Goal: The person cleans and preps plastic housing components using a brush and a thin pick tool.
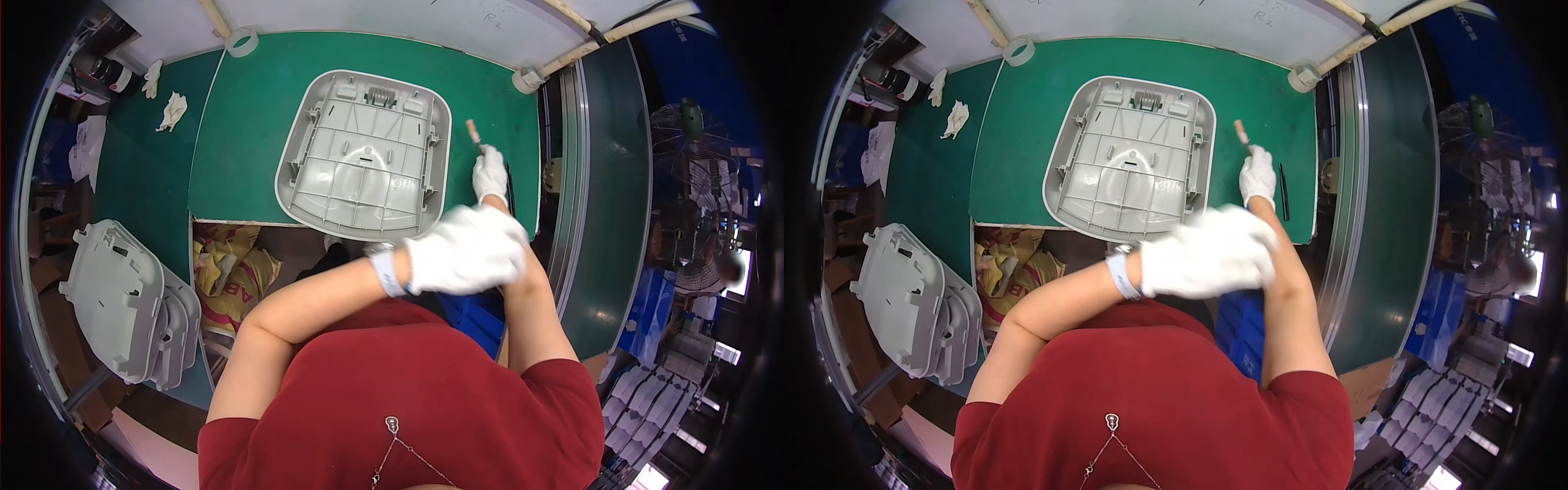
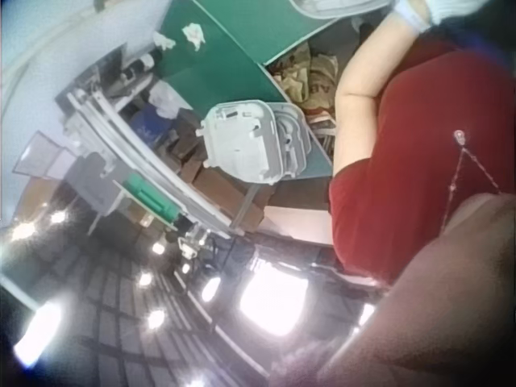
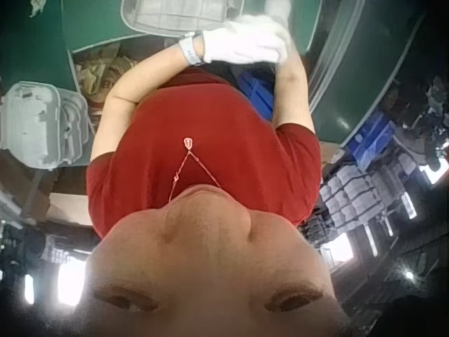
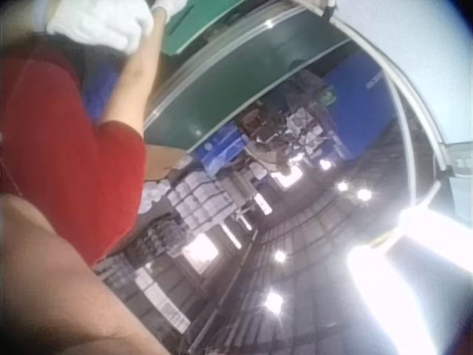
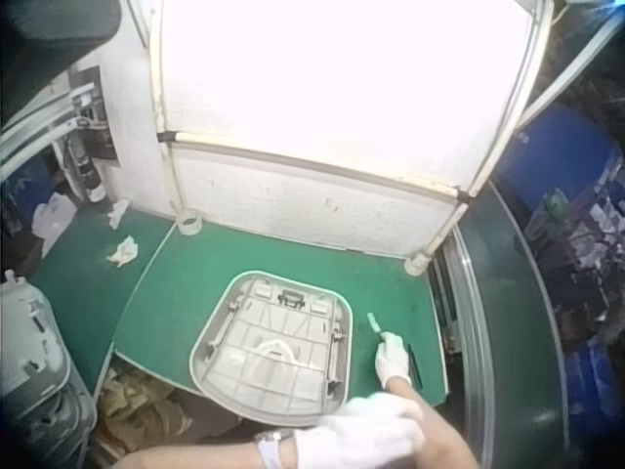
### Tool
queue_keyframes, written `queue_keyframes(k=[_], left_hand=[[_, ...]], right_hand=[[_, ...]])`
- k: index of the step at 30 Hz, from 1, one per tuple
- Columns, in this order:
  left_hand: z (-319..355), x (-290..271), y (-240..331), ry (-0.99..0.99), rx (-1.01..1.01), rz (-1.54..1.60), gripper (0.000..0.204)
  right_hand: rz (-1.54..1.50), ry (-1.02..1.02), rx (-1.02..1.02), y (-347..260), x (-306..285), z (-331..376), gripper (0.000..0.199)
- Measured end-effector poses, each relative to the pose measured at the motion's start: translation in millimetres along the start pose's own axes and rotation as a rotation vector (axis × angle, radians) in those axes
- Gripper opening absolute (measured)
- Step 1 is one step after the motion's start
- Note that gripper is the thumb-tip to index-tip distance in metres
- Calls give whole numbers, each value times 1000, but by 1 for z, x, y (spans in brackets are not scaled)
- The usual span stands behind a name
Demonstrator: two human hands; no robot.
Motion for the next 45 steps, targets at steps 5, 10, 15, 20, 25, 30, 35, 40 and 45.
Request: queue_keyframes(k=[5,10,15,20,25,30,35,40,45], left_hand=[[107,-25,-114,59,-836,-594,54],[131,-7,-135,-83,-856,-805,80],[137,-6,-140,-102,-818,-884,85],[140,-4,-139,-149,-832,-881,85],[138,-6,-138,-173,-842,-891,86],[139,-4,-142,-155,-819,-905,86],[144,-2,-142,-185,-851,-874,86],[143,-2,-141,-146,-836,-879,86],[136,-7,-138,-113,-835,-803,87]], right_hand=[[-45,-89,-334,-118,-56,-8,27],[261,-330,-473,-198,-29,0,26],[286,-358,-472,-206,-21,-16,29],[301,-479,-551,-207,-12,4,28],[321,-480,-620,-220,-23,13,29],[373,-458,-530,-211,-19,-19,37],[284,-372,-537,-217,-10,-44,28],[17,-241,-478,-244,20,-42,19],[-36,-231,-287,-240,65,-35,19]])
Point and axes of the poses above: each hand's wrist, its own z-axis away from the middle knuckle, its own x-axis out of the palm, y = z × x, the point moved 3 cm from there along -z, towards the middle knuckle, and after that the axes turned 2 degrees about y, right-handed, at the moved point
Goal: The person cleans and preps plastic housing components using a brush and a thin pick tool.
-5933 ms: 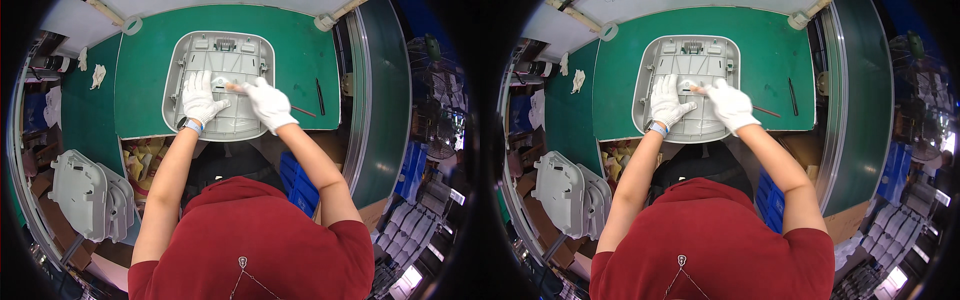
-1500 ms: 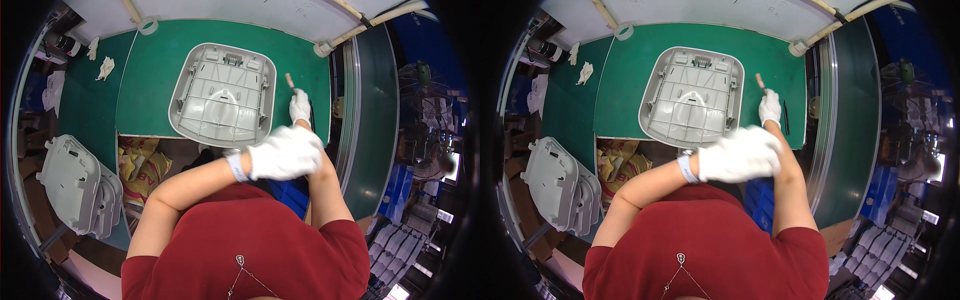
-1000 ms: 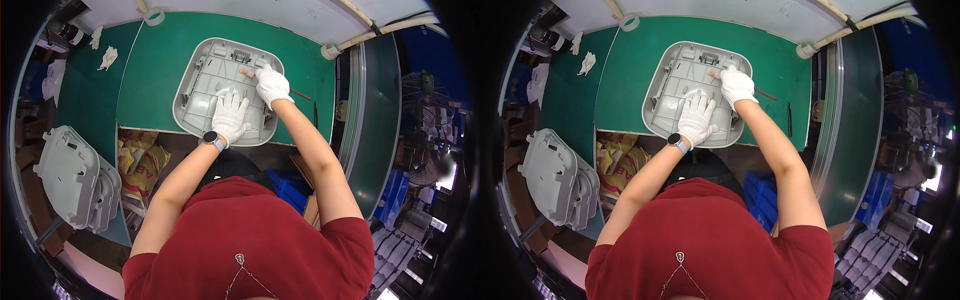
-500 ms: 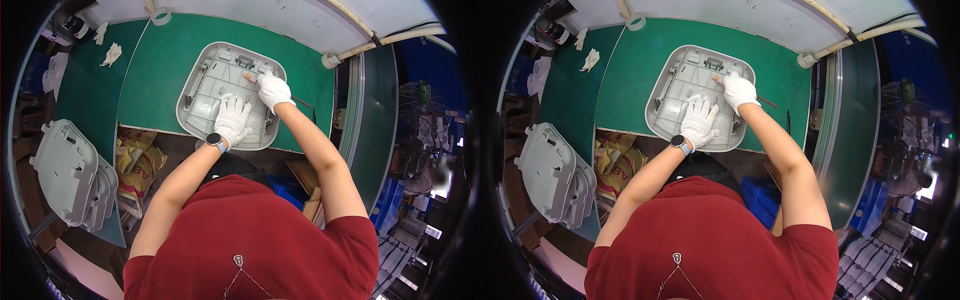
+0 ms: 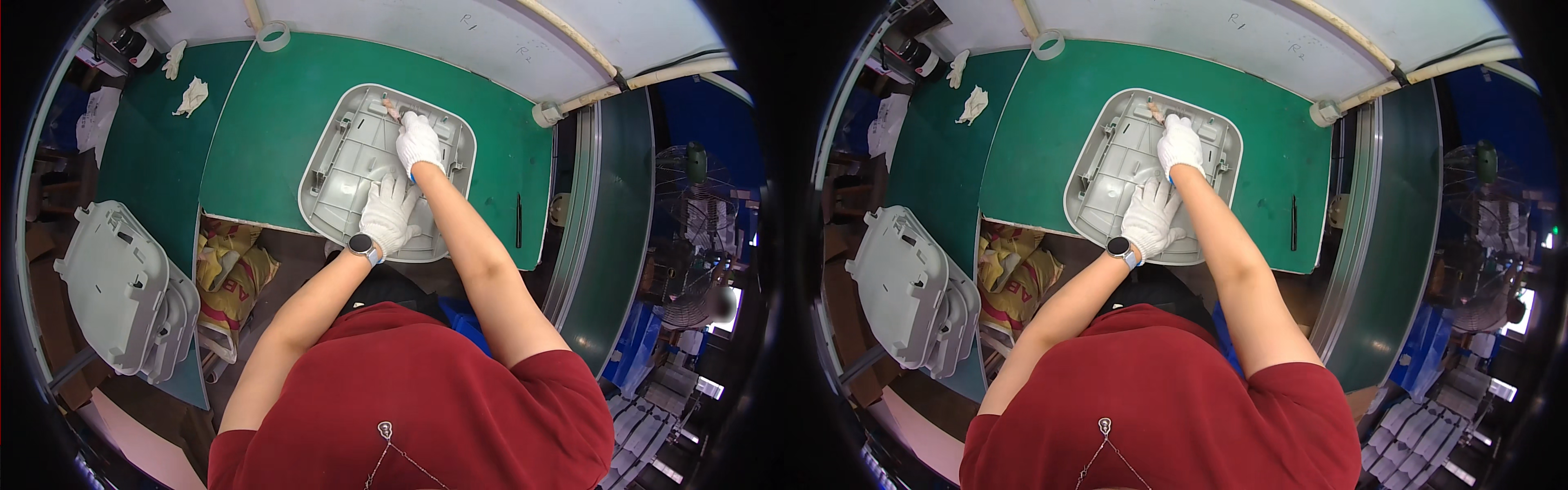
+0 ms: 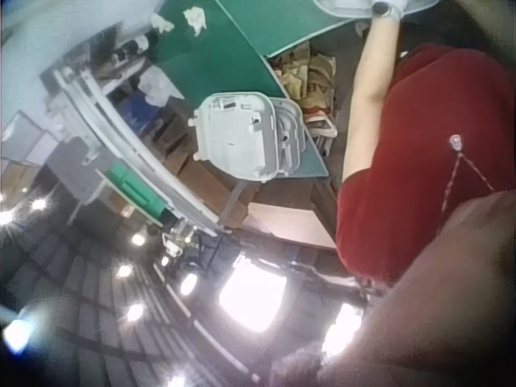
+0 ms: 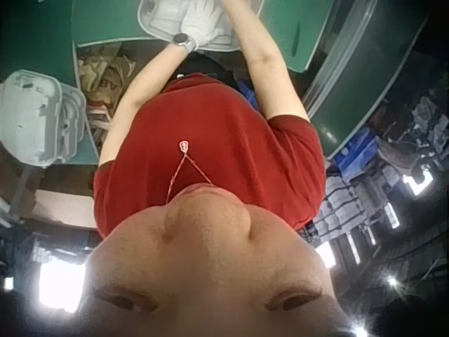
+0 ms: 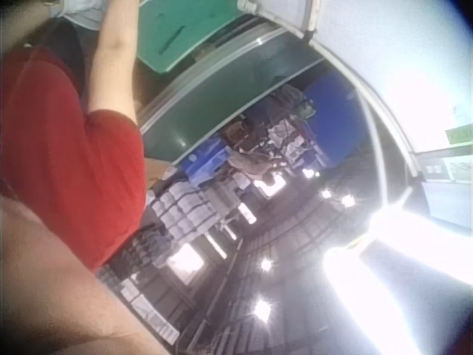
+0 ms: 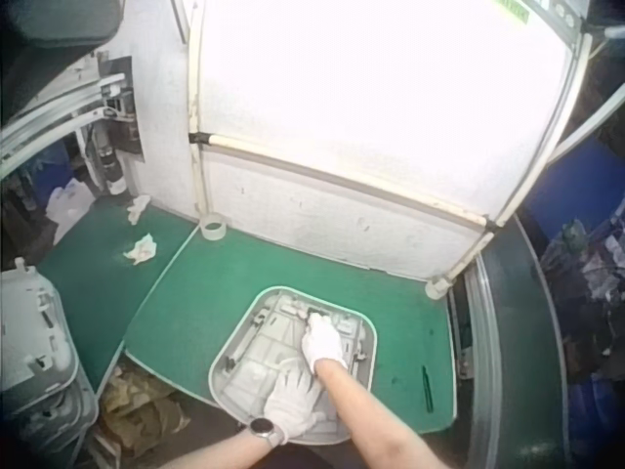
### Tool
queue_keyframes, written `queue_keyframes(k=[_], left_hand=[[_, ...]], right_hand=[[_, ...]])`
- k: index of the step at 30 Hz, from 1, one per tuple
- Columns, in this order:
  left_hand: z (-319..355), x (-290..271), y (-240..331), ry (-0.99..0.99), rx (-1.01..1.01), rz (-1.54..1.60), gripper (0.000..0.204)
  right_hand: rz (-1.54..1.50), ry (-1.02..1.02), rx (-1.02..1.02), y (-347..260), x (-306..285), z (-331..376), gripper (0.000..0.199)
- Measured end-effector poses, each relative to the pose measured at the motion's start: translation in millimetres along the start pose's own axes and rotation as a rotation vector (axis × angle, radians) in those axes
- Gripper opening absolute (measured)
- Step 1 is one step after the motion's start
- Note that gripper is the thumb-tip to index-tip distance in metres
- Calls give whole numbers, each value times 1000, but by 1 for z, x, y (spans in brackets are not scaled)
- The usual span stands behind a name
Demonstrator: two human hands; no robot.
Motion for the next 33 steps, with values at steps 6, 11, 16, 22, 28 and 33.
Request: queue_keyframes(k=[6,11,16,22,28,33], left_hand=[[3,8,-6,35,4,-30,86],[-3,4,-3,-37,-12,-30,85],[-4,5,-3,-44,-14,-70,84],[-5,12,-4,234,2,-118,84],[-1,3,-2,25,7,3,82],[2,5,-5,51,7,30,88]], right_hand=[[-125,43,74,0,1,14,18],[-128,16,47,-20,0,6,17],[-161,9,123,-20,9,5,18],[-163,-28,118,-29,18,14,22],[-16,-109,90,-13,4,-30,24],[6,-44,76,3,-14,3,30]])
Point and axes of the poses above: each hand's wrist, its own z-axis away from the middle knuckle, its own x-axis out of the palm, y = z × x, the point moved 3 cm from there along -z, towards the middle knuckle, and after that the axes turned 2 degrees about y, right-handed, at the moved point
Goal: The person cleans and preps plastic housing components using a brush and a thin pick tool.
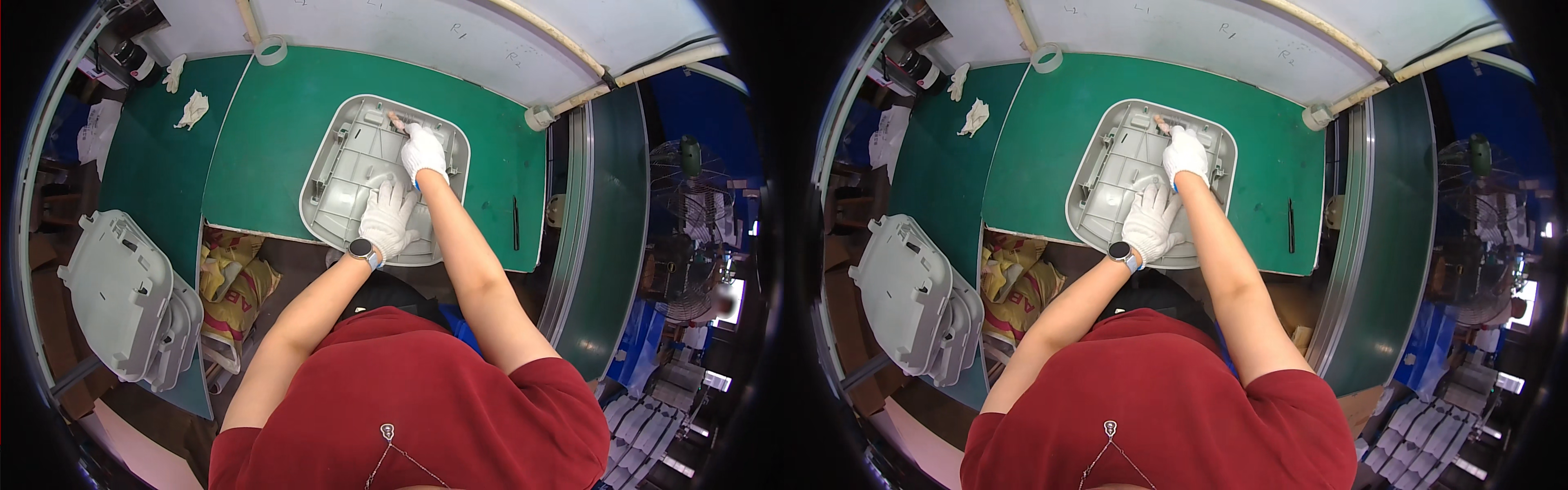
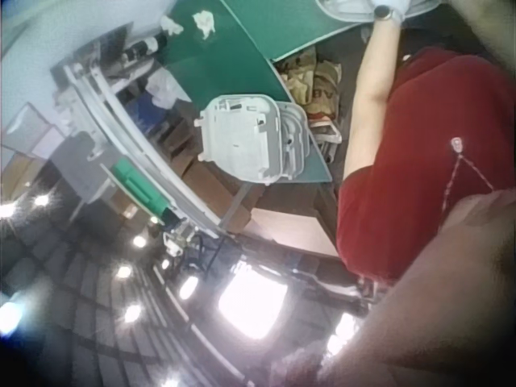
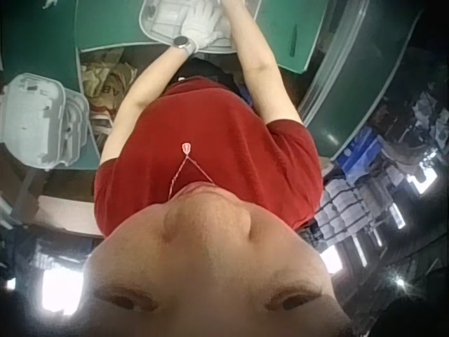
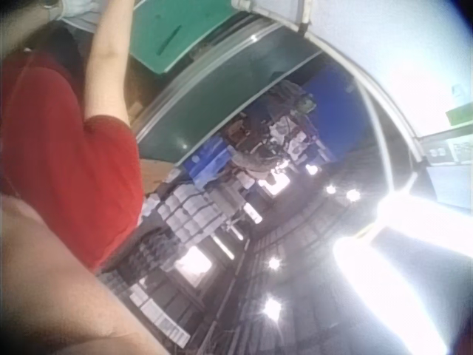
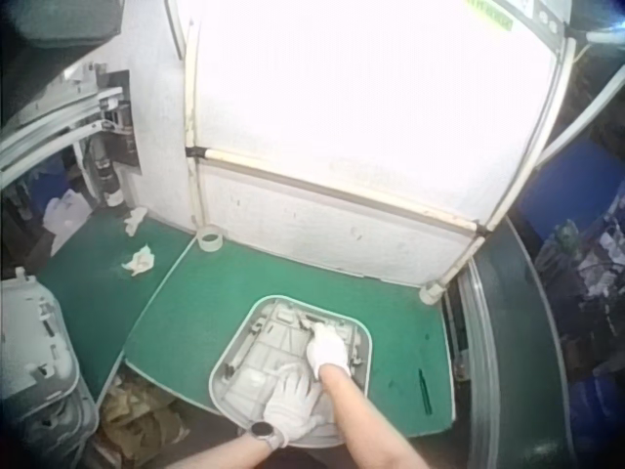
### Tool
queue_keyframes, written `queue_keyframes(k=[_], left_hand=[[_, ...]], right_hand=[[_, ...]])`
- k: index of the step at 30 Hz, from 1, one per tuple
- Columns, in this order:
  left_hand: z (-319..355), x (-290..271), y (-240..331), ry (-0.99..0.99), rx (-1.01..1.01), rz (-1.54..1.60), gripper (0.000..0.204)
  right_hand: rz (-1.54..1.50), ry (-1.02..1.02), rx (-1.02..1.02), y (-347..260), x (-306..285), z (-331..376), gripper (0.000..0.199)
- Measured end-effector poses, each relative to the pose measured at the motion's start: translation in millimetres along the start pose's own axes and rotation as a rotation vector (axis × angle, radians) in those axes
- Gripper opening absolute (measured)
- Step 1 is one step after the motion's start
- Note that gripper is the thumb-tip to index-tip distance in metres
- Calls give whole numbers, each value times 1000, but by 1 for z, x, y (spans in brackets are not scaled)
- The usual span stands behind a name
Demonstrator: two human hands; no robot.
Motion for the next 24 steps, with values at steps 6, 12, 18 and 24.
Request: queue_keyframes(k=[6,12,18,24], left_hand=[[1,-5,3,-33,-12,-3,88],[0,-2,4,9,-15,0,86],[2,5,-1,-19,14,-17,87],[3,3,2,-57,23,-30,88]], right_hand=[[205,-4,-115,-39,-28,-17,32],[393,-56,-230,-49,-12,-22,30],[111,-148,-210,-17,-52,-4,33],[-329,491,192,124,-69,102,35]])
Point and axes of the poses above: each hand's wrist, its own z-axis away from the middle knuckle, its own x-axis out of the palm, y = z × x, the point moved 3 cm from there along -z, towards the middle knuckle, and after that the axes turned 2 degrees about y, right-handed, at the moved point
